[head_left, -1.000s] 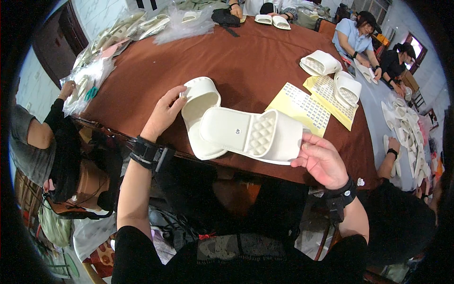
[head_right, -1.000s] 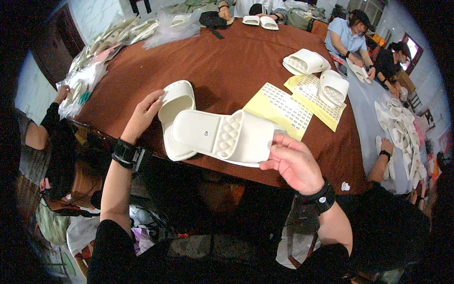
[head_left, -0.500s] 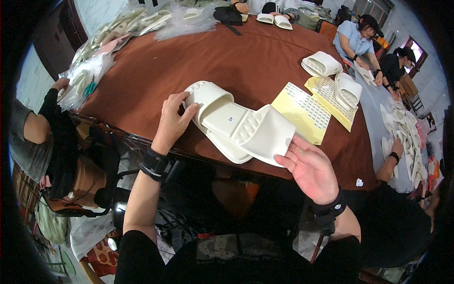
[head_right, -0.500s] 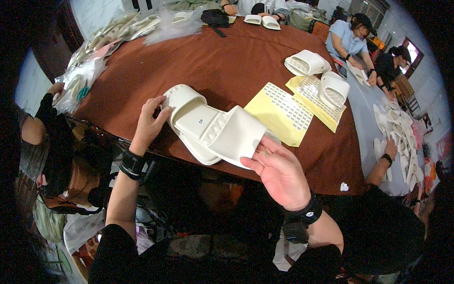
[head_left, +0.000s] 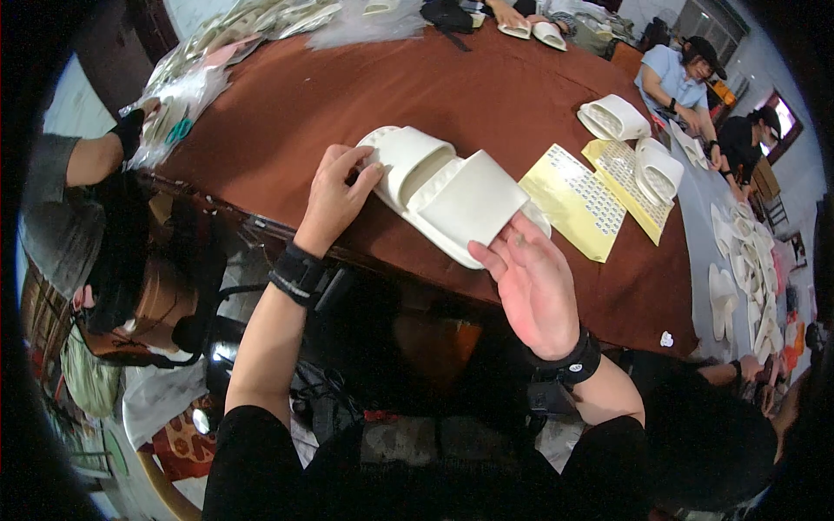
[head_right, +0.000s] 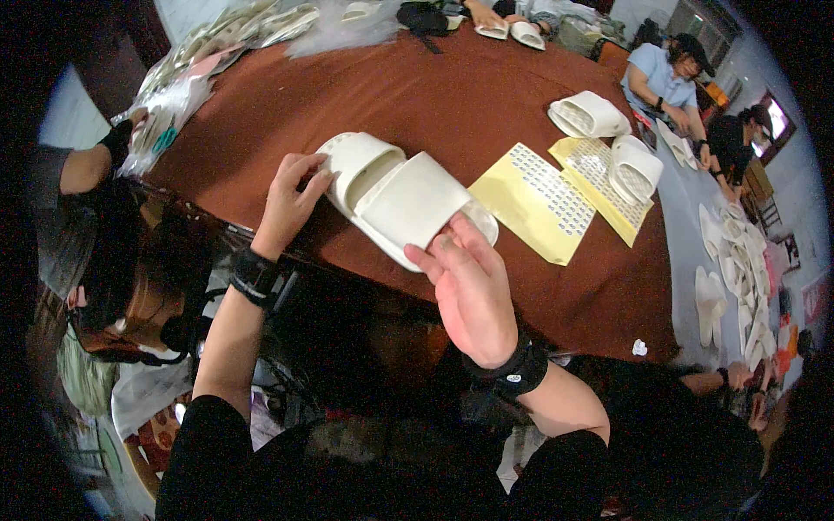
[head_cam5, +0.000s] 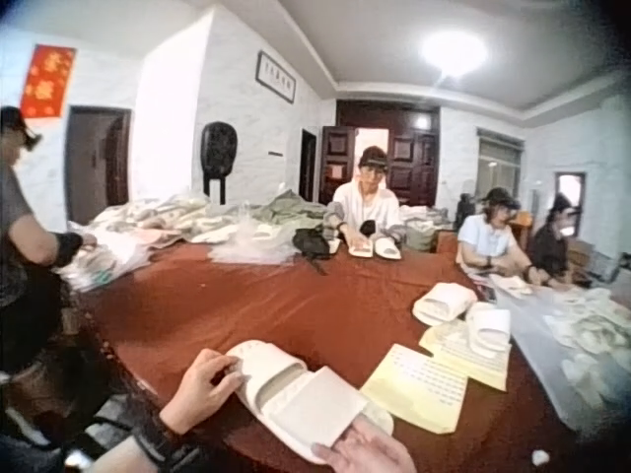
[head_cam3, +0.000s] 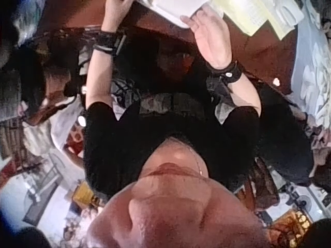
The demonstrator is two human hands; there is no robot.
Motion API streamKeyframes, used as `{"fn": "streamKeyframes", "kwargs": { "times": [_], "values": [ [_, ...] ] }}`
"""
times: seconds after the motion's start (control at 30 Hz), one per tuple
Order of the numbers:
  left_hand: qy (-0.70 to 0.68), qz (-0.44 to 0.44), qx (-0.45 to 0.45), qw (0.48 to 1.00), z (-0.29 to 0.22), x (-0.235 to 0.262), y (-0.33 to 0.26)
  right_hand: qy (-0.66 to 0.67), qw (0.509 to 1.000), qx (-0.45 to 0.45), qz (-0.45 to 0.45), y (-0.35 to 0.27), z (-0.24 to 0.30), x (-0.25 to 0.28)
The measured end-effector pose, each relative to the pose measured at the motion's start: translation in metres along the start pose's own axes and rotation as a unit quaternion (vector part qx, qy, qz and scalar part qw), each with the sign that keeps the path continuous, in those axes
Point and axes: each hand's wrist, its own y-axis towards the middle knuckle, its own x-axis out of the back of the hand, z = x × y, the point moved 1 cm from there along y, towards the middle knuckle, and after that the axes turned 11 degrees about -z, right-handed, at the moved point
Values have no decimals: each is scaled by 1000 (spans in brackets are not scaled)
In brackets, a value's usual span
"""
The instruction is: Applying size stickers to pairs of white slippers.
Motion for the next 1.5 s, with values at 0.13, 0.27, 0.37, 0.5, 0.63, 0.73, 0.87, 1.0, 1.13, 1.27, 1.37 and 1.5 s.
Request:
{"fn": "streamKeyframes", "kwargs": {
  "times": [0.13,0.27,0.37,0.5,0.63,0.73,0.87,1.0,1.13,1.27,1.37,1.5],
  "values": [
    [-4,2,-2,1000,2,1,1,-12,1000,6,-11,12,-5,-4],
    [-8,5,8,1000,3,2,2,-22,1000,8,-11,20,-5,-1],
    [-12,4,-4,1000,3,3,2,-14,1000,9,-15,20,-7,2],
    [-13,-10,14,1000,2,2,4,-15,1000,20,11,21,-7,6],
    [-21,-39,14,999,2,1,4,-3,1000,16,5,19,-7,5],
    [-22,-49,11,998,2,0,4,1,1000,21,-6,17,-6,7],
    [-31,-34,38,998,3,1,3,-32,999,35,-14,8,-1,14],
    [-43,-31,47,997,6,0,1,-95,992,73,-37,-4,10,21],
    [-67,-37,78,994,7,2,2,-269,947,169,-42,-26,19,19],
    [-230,-64,261,935,-1,5,15,-355,920,152,62,-43,6,14],
    [-365,-88,286,882,-23,8,32,-411,895,81,154,-40,-14,8],
    [-447,-59,315,835,-63,-12,45,-401,893,71,193,-27,-42,-8]
  ]
}}
